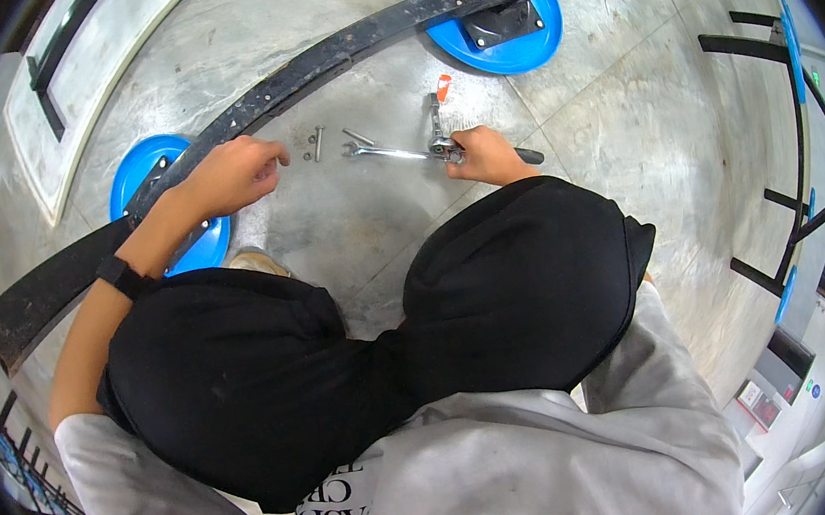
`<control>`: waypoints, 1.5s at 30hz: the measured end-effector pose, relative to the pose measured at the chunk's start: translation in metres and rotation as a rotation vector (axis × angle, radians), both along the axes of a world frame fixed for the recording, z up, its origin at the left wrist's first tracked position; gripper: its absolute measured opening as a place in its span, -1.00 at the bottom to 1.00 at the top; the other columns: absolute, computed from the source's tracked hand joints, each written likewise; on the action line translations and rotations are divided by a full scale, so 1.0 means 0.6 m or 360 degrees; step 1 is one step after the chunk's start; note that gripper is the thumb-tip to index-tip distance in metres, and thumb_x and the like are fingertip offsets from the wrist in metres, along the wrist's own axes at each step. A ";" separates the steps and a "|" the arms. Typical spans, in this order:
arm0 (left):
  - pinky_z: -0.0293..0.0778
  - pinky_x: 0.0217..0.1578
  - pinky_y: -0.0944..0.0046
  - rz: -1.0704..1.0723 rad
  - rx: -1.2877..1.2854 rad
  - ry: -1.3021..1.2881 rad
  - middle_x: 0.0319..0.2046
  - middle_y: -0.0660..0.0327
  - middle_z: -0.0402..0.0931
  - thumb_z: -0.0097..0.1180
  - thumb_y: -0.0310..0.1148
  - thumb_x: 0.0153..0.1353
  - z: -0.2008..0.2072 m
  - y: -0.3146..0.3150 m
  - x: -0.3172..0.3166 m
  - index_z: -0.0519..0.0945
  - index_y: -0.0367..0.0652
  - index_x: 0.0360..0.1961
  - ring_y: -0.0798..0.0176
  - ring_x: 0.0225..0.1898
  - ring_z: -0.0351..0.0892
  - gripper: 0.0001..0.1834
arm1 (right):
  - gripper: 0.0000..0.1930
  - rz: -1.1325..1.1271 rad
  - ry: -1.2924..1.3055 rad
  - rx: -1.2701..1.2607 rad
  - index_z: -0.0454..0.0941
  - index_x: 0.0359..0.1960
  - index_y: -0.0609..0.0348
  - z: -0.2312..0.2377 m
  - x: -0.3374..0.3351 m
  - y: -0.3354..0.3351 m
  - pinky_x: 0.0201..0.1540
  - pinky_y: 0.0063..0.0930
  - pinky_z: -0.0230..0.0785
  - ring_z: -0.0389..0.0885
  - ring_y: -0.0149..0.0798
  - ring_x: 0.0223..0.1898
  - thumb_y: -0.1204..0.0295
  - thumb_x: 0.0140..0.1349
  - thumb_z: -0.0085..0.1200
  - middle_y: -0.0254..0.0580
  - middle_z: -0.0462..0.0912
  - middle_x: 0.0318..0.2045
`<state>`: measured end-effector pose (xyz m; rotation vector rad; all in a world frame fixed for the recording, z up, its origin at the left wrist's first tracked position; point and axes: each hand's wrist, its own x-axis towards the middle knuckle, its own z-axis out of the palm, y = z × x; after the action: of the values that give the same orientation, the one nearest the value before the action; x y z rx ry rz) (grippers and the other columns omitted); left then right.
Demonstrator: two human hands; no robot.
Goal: The person unscrews bolts from a black metal table frame using a socket wrench and then picks up small nuts and bolts from the floor.
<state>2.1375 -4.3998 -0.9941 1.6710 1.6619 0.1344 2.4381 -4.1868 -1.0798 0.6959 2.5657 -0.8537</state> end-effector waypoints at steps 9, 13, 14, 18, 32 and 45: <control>0.40 -0.17 0.12 -0.0280 -0.0363 -0.0029 -0.29 0.16 0.51 0.04 -0.35 0.01 -0.024 0.034 0.017 0.48 -0.17 -0.20 0.07 -0.15 0.47 -0.72 | -0.80 -0.0472 0.0200 -0.0916 0.51 -0.52 0.37 0.018 0.016 -0.041 -0.54 -0.43 0.15 0.27 -0.44 -0.63 0.42 -0.11 0.10 -0.23 0.37 -0.74; 0.37 -0.08 0.12 -0.0234 -0.0054 -0.0141 -0.14 0.11 0.46 0.06 -0.33 0.00 -0.039 0.052 0.025 0.44 -0.18 -0.10 0.02 -0.06 0.42 -0.61 | -0.82 -0.0724 0.0262 -0.0992 0.50 -0.54 0.35 0.052 0.030 -0.042 -0.54 -0.53 0.10 0.25 -0.54 -0.59 0.43 -0.06 0.10 -0.42 0.37 -0.69; 0.35 -0.04 0.12 -0.0206 0.0108 -0.0183 -0.09 0.09 0.43 0.07 -0.33 -0.01 -0.043 0.056 0.029 0.42 -0.19 -0.07 0.00 -0.03 0.40 -0.57 | -0.84 -0.0729 0.0237 -0.1023 0.52 -0.52 0.33 0.065 0.031 -0.040 -0.52 -0.58 0.09 0.25 -0.57 -0.58 0.44 -0.04 0.10 -0.47 0.37 -0.67; 0.31 0.02 0.11 -0.0138 0.0114 -0.0239 -0.03 0.04 0.38 0.11 -0.32 -0.04 -0.036 0.064 0.046 0.39 -0.21 -0.02 -0.03 0.02 0.36 -0.51 | -0.89 -0.0695 0.0248 -0.1179 0.46 -0.53 0.24 0.130 0.013 -0.047 -0.52 -0.63 0.05 0.22 -0.63 -0.56 0.49 0.04 0.11 -0.56 0.33 -0.63; 0.37 -0.45 0.03 -0.0145 0.0290 -0.0193 -0.65 0.01 0.45 0.10 -0.23 -0.01 0.024 0.083 0.072 0.58 -0.16 -0.51 -0.08 -0.51 0.47 -0.79 | -0.74 -0.0535 0.0359 -0.1066 0.54 -0.38 0.27 0.153 -0.016 -0.009 -0.40 -0.51 0.25 0.46 -0.45 -0.48 0.27 0.15 0.13 -0.28 0.55 -0.55; 0.39 -0.42 0.00 0.0482 0.0243 0.0705 -0.58 -0.06 0.47 0.03 -0.23 0.11 0.024 0.065 -0.061 0.52 -0.23 -0.52 -0.15 -0.46 0.49 -0.74 | -0.81 -0.0206 0.0251 0.0081 0.55 -0.34 0.10 -0.011 0.109 0.020 -0.29 -0.19 0.36 0.53 0.00 -0.32 0.39 -0.02 0.16 -0.14 0.55 -0.43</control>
<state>2.1008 -4.3606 -0.9794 1.6291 2.2860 0.0383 2.5033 -4.1749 -1.0866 0.8491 2.7143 -0.9203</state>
